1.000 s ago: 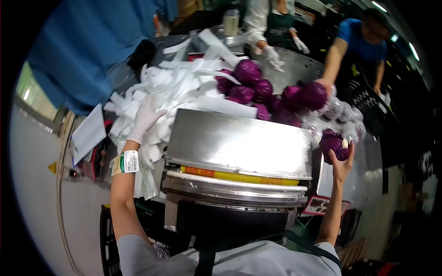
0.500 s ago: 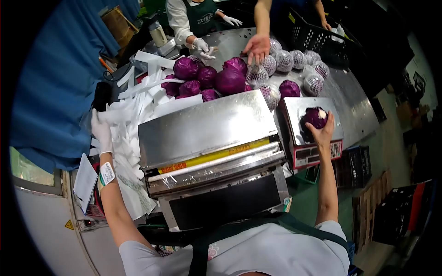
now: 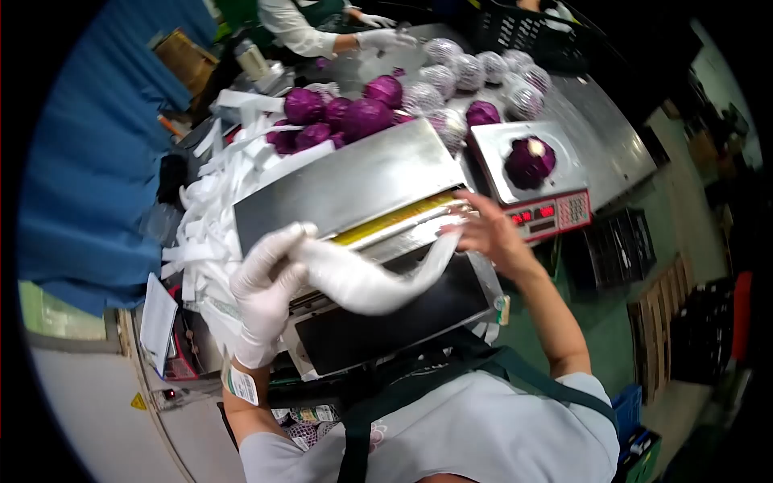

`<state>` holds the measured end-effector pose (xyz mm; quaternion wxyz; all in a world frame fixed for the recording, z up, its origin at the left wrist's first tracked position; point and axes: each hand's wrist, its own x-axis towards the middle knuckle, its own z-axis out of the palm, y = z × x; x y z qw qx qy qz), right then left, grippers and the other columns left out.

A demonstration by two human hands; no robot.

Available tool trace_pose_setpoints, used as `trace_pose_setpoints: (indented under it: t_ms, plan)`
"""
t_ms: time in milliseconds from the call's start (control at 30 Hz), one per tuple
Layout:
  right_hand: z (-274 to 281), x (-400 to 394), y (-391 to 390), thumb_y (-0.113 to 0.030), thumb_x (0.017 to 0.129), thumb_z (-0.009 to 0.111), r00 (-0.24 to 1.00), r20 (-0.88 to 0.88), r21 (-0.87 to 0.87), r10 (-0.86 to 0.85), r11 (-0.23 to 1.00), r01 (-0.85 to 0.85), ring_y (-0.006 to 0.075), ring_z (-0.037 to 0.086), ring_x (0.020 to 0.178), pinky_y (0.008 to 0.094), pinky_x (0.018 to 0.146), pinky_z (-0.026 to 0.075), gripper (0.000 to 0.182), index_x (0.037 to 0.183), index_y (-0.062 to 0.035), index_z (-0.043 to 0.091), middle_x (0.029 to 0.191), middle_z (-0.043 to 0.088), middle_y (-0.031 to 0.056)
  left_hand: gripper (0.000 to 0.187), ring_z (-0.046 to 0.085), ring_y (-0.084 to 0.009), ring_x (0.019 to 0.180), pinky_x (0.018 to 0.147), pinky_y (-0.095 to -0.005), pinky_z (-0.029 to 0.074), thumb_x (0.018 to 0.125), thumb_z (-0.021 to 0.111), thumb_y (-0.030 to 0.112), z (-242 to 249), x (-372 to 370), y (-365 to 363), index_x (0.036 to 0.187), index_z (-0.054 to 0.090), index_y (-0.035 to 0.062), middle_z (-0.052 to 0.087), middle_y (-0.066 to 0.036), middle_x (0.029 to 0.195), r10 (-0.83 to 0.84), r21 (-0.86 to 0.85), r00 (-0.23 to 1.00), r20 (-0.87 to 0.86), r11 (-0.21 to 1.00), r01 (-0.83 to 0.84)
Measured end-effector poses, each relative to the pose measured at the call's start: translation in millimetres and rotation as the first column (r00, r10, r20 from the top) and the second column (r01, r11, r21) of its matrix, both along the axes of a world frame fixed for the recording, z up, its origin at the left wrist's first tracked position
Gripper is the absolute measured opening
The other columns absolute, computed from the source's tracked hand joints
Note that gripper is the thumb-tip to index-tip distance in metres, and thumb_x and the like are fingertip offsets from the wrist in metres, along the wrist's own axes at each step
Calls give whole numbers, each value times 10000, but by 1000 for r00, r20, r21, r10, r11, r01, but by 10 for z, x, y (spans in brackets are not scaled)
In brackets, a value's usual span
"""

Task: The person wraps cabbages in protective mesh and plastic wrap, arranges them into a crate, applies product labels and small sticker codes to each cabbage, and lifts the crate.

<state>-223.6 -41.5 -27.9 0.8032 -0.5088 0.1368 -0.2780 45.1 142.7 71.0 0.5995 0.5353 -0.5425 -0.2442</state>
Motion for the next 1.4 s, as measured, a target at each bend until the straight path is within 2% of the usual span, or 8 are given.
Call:
trace_pose_setpoints:
  t_ms: [100, 167, 433, 833, 1100, 1233, 1267, 1400]
  plan:
    - [-253, 80, 242, -599, 833, 480, 979, 15, 215, 204, 955, -203, 231, 545, 1085, 359, 923, 413, 737, 1329, -63, 380, 1255, 496, 146, 466, 572, -226, 1030, 901, -323, 451, 778, 691, 108, -285, -339, 19, 1192, 527, -29, 582, -170, 1141, -75, 173, 878, -473, 969, 176]
    - [-253, 190, 383, -261, 883, 582, 962, -272, -315, 2, 945, -91, 140, 570, 977, 282, 850, 455, 388, 1177, -10, 551, 1083, 611, 66, 441, 565, -223, 1047, 933, -315, 427, 797, 662, 80, -486, -563, -64, 1197, 520, -41, 574, -182, 1154, -121, 187, 876, -467, 955, 232]
    - [-129, -140, 348, -65, 760, 693, 988, 34, 28, -148, 989, 147, 103, 604, 797, 231, 747, 487, 226, 965, 17, 646, 910, 657, 77, 337, 550, -151, 974, 860, -258, 436, 765, 625, -78, -1062, -1745, -689, 1097, 587, -36, 509, -128, 1242, 295, 39, 927, -234, 955, -294]
    - [-398, -1169, -381, -30, 716, 724, 975, -95, -125, -200, 974, 187, 78, 569, 754, 204, 690, 465, 256, 917, 7, 570, 820, 591, 28, 91, 555, -109, 892, 816, -247, 438, 787, 610, 20, -1087, -2417, -1304, 865, 573, -11, 590, -58, 934, 43, 299, 970, -240, 954, 32]
    - [-640, -1394, -710, -75, 827, 604, 952, 242, 713, -187, 700, -44, 126, 582, 755, 243, 678, 489, 257, 1053, -47, 486, 866, 582, 59, 293, 563, -243, 1008, 887, -370, 453, 908, 439, 97, -1175, -2511, -1686, 1175, 460, -22, 562, -141, 1105, -57, -15, 216, -975, 981, 191]
    - [-488, -1313, -731, -176, 886, 571, 985, -59, 278, -164, 945, 174, 102, 572, 847, 212, 749, 464, 360, 1189, -10, 468, 985, 584, 56, 232, 599, -164, 887, 782, -295, 498, 917, 463, 122, -1104, -2513, -1999, 1113, 486, 2, 590, -68, 986, -150, -82, 370, -917, 978, 191]
    - [-591, -1265, -793, -139, 860, 603, 991, 84, 507, -105, 861, 48, 94, 571, 855, 194, 754, 453, 417, 1227, 0, 460, 1037, 580, 58, 218, 603, -155, 880, 791, -290, 495, 915, 478, 130, -1102, -2516, -2063, 1098, 492, 13, 593, -52, 977, -143, -63, 464, -874, 981, 184]
    - [-443, -1500, -961, -146, 756, 691, 922, -379, 62, 74, 997, -55, 90, 573, 651, 209, 636, 466, 211, 893, 6, 646, 685, 617, -9, 181, 565, -77, 770, 706, -216, 465, 902, 543, 194, -995, -2630, -2201, 993, 544, 37, 576, -11, 872, 6, 153, 747, -665, 980, 128]
